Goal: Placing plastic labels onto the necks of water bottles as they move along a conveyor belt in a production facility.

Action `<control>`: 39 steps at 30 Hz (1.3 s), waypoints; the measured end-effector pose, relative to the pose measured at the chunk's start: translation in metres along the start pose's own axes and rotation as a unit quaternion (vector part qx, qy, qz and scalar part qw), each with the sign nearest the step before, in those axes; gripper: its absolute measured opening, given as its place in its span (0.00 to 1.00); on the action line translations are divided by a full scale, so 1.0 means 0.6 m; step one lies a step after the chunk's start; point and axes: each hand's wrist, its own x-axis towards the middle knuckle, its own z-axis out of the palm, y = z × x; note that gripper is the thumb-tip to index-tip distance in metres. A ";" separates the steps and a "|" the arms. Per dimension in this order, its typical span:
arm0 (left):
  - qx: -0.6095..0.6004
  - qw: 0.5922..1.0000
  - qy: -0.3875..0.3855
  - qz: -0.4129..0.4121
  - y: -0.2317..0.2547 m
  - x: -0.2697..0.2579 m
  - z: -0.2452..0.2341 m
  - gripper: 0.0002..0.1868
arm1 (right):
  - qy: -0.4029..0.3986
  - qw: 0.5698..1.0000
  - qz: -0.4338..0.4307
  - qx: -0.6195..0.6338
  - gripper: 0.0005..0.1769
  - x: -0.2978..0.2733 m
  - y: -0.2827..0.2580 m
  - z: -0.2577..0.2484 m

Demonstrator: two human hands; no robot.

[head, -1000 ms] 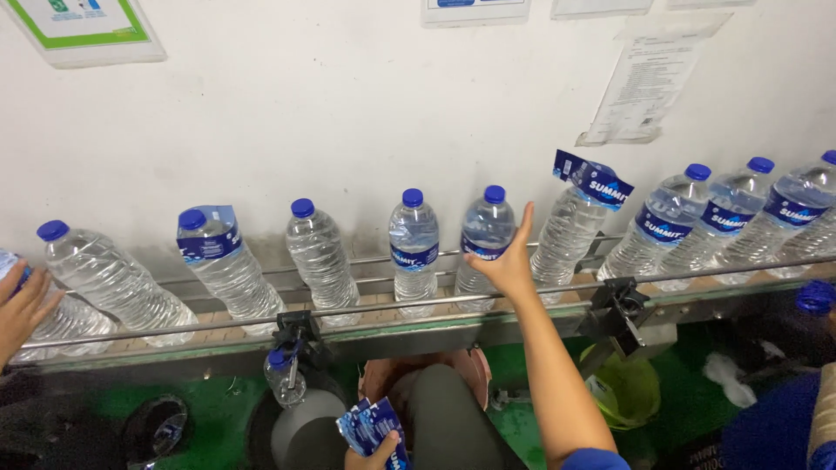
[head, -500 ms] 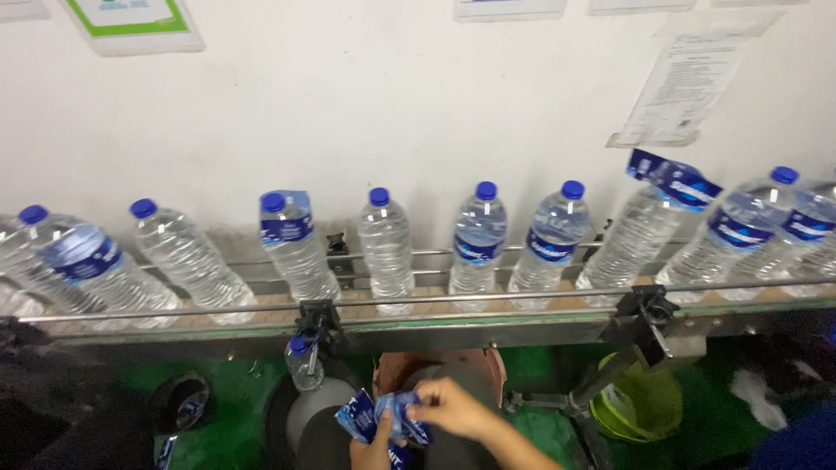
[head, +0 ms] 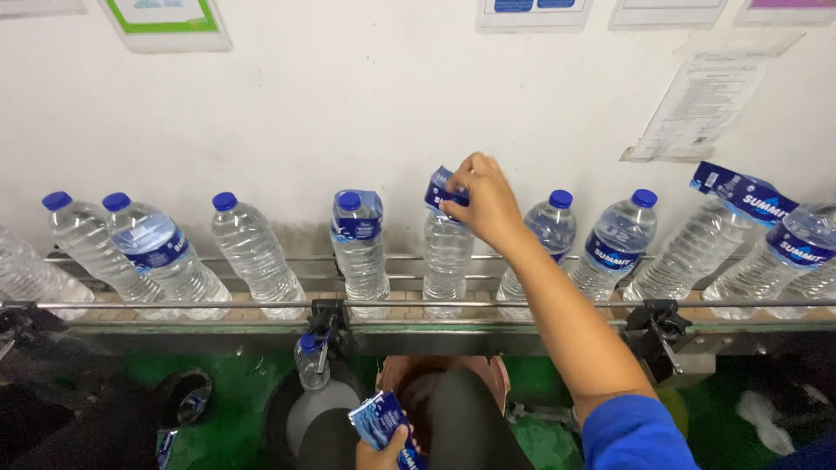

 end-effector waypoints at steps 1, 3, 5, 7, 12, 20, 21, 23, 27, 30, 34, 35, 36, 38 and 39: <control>0.110 0.994 0.025 -0.004 -0.011 0.028 -0.016 0.23 | 0.042 0.996 -0.006 -0.081 0.24 0.000 -0.005 0.005; 0.107 0.993 0.028 -0.029 -0.018 0.043 -0.024 0.27 | -0.054 0.997 0.049 0.003 0.29 -0.020 0.004 0.007; 0.102 0.993 0.030 -0.049 -0.031 0.071 -0.025 0.30 | -0.147 0.980 0.099 0.086 0.35 -0.039 0.006 -0.006; 0.141 0.984 0.101 -0.041 -0.061 0.102 -0.032 0.34 | -0.080 0.976 0.105 0.171 0.55 -0.073 0.002 -0.030; 0.117 0.990 0.043 -0.064 -0.029 0.053 -0.014 0.32 | 0.059 0.950 0.184 0.244 0.70 -0.111 0.009 0.013; 0.036 0.998 0.057 -0.012 -0.040 0.054 -0.009 0.21 | 0.241 0.884 0.314 0.248 0.76 -0.211 0.041 0.079; 0.046 0.997 0.061 -0.017 -0.037 0.054 -0.011 0.20 | 0.243 0.891 0.305 0.234 0.78 -0.217 0.047 0.076; 0.062 0.996 0.065 -0.025 -0.023 0.041 -0.011 0.19 | 0.246 0.895 0.302 0.219 0.79 -0.229 0.065 0.072; 0.153 0.985 0.049 -0.060 -0.034 0.063 -0.025 0.22 | 0.236 0.898 0.292 0.230 0.80 -0.250 0.099 0.054; 0.169 0.984 0.036 -0.050 -0.036 0.058 -0.022 0.25 | 0.233 0.898 0.333 0.170 0.77 -0.286 0.076 0.063; 0.108 0.989 0.090 -0.037 0.016 -0.028 0.010 0.29 | 0.260 0.915 0.273 0.143 0.37 -0.422 -0.033 0.198; 0.102 0.989 0.095 -0.037 0.025 -0.035 0.018 0.29 | 0.255 0.917 0.270 0.146 0.37 -0.446 -0.061 0.215; 0.116 0.986 0.099 -0.061 0.036 -0.042 0.021 0.29 | 0.043 0.939 0.187 0.284 0.31 -0.471 -0.090 0.234; 0.129 0.982 0.106 -0.087 0.046 -0.052 0.022 0.29 | -0.174 0.893 0.092 0.405 0.25 -0.511 -0.120 0.271; 0.147 0.982 0.102 -0.068 0.045 -0.057 0.019 0.29 | -0.269 0.834 0.137 0.461 0.18 -0.525 -0.121 0.288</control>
